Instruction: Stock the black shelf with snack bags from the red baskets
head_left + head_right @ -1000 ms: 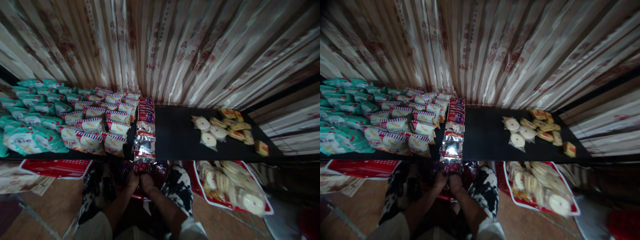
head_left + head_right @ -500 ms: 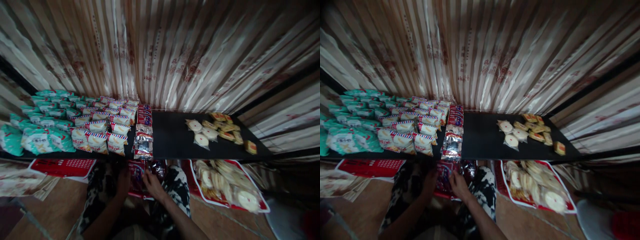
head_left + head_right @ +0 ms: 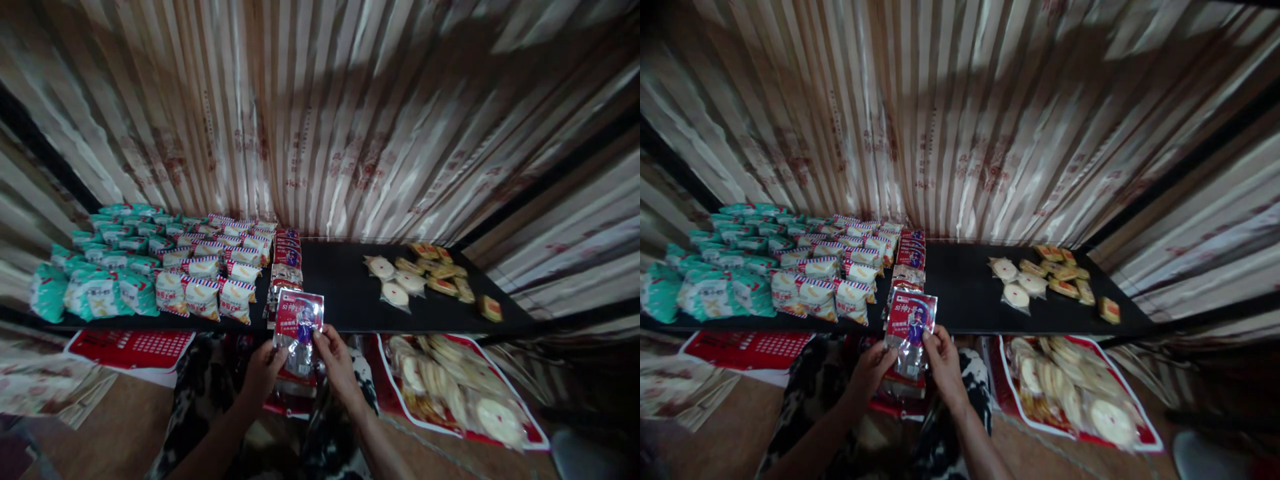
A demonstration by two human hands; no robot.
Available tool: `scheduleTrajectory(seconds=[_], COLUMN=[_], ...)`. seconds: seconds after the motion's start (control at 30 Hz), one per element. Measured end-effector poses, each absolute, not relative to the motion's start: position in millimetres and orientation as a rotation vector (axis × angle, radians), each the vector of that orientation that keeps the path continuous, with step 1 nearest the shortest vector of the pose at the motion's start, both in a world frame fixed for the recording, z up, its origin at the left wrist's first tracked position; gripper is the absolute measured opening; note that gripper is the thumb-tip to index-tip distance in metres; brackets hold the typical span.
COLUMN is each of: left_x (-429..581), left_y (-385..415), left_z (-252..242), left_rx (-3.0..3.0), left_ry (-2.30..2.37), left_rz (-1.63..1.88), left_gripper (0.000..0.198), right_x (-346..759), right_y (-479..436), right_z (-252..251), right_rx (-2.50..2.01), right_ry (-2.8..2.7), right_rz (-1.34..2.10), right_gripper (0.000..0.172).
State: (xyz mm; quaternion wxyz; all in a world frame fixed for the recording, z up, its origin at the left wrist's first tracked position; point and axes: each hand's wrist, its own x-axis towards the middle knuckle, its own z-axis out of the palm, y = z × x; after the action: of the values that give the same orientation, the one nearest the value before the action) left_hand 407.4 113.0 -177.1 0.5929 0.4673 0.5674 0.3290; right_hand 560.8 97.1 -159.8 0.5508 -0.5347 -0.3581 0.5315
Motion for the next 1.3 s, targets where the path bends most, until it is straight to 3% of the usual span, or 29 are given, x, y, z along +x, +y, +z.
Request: scheduleTrajectory(seconds=[0.27, 0.4, 0.57, 0.83, 1.3], left_x=[457.5, 478.0, 494.7, 504.2, 500.0], left_y=[164.4, 186.9, 224.6, 303.1, 345.7], left_z=[-173.6, -165.6, -167.4, -176.3, -185.8], left_rx=[1.271, 1.555, 1.923, 1.881, 1.885], left_ry=[1.244, 1.441, 1.491, 1.690, 1.833], left_rz=[0.893, 1.021, 1.006, 1.073, 0.811], left_gripper=[0.035, 0.058, 0.048, 0.042, 0.047], right_x=[585.1, 605.7, 618.0, 612.2, 597.0], right_y=[133.9, 186.5, 263.5, 353.8, 405.0], right_z=[-167.1, -164.4, -165.5, -177.1, -183.4], right_rx=[-1.329, -1.410, -1.556, -1.732, -1.995], right_ry=[-0.792, -0.830, -0.953, -1.213, -1.448], right_rz=[1.088, 0.990, 0.808, 0.594, 0.406], right_gripper=[0.051, 0.055, 0.054, 0.042, 0.036])
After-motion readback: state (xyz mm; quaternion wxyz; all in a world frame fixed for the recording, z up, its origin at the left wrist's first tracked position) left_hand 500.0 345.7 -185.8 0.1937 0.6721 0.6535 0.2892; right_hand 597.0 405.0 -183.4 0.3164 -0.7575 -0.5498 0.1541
